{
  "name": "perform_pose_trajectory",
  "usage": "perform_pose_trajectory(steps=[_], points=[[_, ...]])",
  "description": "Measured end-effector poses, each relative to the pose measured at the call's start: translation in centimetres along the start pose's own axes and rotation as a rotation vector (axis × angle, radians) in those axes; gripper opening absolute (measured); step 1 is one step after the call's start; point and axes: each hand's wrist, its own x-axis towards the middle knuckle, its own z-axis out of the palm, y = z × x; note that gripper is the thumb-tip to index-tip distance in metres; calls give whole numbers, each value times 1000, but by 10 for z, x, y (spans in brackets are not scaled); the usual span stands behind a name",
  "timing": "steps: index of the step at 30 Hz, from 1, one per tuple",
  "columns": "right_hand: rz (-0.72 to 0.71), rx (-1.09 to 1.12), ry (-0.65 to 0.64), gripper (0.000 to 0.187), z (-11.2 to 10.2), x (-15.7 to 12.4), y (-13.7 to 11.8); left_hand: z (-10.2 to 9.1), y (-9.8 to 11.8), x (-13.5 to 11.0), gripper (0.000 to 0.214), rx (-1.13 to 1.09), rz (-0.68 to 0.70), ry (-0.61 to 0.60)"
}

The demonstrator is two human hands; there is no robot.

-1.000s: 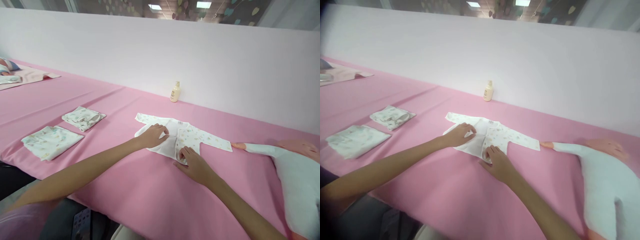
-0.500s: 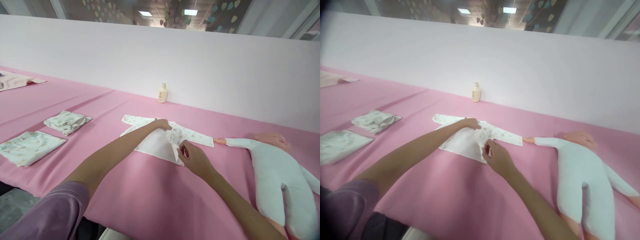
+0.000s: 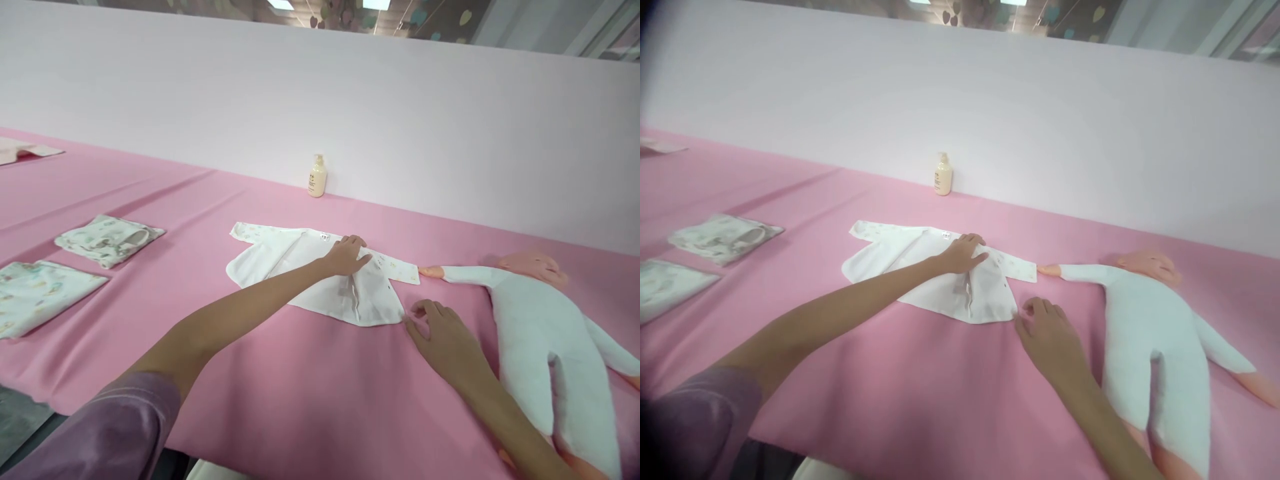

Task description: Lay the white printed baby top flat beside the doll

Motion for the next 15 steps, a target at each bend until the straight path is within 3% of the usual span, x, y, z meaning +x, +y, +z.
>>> perform_pose_trajectory(steps=[3,7,15], points=[[-150,-2,81,43,12,-11,-22,14,-13,-16,71,207,154,-8],[-293,-2,-47,62,33,-21,-39,23,-22,-18,85,332,128,-89],[-288,-47,-137,64,42,-26,-30,30,-24,-15,89,343,123,-79]])
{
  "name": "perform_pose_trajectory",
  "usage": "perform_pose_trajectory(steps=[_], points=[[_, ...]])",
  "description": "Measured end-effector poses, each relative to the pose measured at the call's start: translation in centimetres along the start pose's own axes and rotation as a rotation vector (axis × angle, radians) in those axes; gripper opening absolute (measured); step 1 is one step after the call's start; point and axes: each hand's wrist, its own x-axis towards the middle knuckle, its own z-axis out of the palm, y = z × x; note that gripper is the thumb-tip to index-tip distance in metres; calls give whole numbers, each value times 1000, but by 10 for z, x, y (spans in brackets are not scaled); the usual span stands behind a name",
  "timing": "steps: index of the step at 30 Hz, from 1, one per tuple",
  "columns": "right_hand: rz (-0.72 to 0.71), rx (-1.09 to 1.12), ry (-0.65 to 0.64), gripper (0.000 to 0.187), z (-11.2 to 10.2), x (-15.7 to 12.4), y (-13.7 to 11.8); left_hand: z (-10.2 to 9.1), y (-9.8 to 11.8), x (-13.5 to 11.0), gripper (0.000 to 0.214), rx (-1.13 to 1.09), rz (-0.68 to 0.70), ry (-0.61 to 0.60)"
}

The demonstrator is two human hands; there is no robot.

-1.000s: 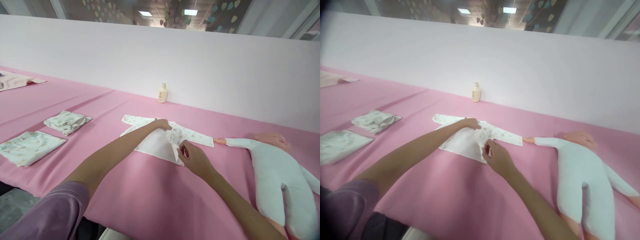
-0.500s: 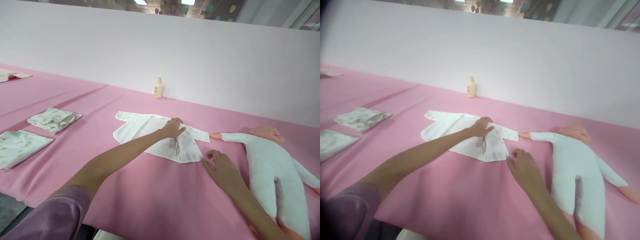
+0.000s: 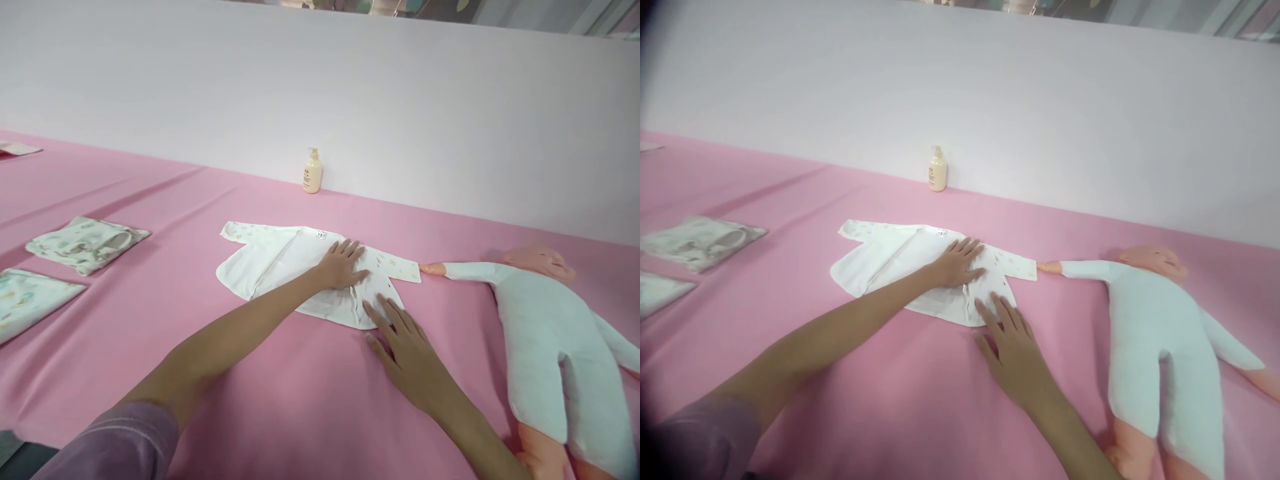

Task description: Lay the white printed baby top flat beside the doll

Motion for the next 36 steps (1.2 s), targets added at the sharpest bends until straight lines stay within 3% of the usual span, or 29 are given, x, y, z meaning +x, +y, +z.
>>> perform_pose_trajectory(steps=[3,6,8,10,12,16,19,23,28,31,36], points=[[4,6,8,66,0,0,-1,-4,3,-4,85,-79,6,62],[25,16,45,70,2,0,-1,-21,0,-14,77,-202,16,261],[42,21,80,70,2,-1,-2,-38,-12,-27,71,-211,29,395],[60,30,111,67,2,-1,-4,-57,-36,-44,64,-140,46,437],[75,36,138,65,0,-2,-6,-74,-69,-64,59,-50,21,396],[92,35,173,60,-4,4,-9,-95,-141,-97,55,6,-209,256],[133,73,161,56,-11,33,0,-105,-172,-106,57,-52,-360,162],[209,139,56,53,-19,115,33,-122,-179,-93,67,-78,-438,93],[152,267,-93,59,-16,224,74,-144,-175,-60,69,-75,-444,-166],[174,362,-178,62,-13,258,83,-151,-178,-40,67,-95,-416,-301],[116,371,-390,62,-19,283,84,-156,-187,-11,64,-117,-336,-391]])
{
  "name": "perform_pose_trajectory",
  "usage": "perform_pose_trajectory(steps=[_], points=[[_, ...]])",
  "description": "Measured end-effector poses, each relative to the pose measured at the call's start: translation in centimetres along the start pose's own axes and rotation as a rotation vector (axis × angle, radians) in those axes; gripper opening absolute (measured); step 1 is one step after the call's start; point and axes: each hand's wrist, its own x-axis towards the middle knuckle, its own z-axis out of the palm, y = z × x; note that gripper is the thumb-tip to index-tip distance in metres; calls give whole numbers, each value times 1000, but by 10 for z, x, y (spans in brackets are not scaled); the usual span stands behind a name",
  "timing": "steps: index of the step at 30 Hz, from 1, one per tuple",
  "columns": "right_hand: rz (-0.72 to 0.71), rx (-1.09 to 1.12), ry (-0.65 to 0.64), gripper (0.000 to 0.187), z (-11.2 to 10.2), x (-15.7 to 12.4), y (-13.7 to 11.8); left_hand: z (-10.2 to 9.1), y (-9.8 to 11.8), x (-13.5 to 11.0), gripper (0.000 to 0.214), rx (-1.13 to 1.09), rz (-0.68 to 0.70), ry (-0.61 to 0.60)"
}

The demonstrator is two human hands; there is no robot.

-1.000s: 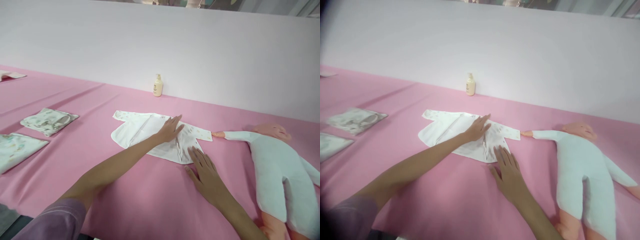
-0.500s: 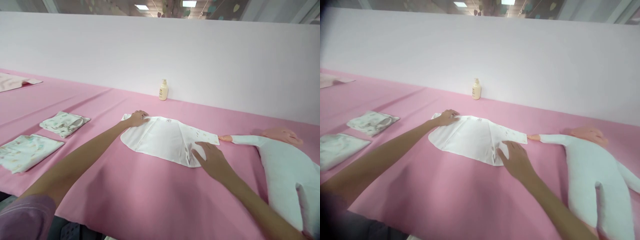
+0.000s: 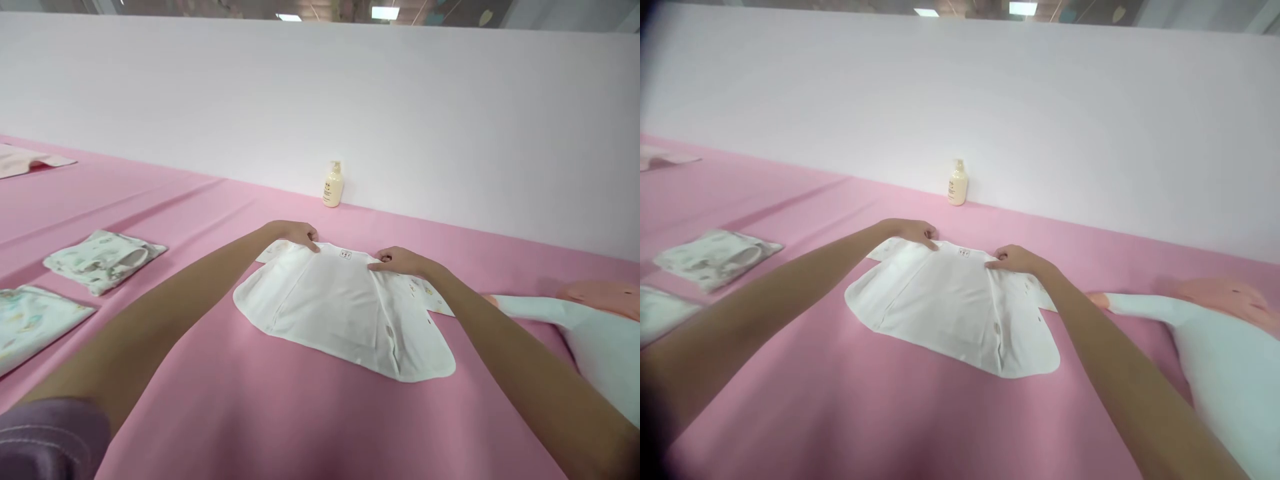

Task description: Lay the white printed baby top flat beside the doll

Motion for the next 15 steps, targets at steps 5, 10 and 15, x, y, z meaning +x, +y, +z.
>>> perform_pose_trajectory(steps=[5,10,15], points=[[4,-21,88,70,-11,17,-5,-9,-6,19,65,-46,-39,35],[74,-109,96,71,-17,9,5,-12,-30,7,71,35,-86,76],[129,-141,-114,62,-34,-37,43,-23,-82,-39,61,-3,-112,-10]])
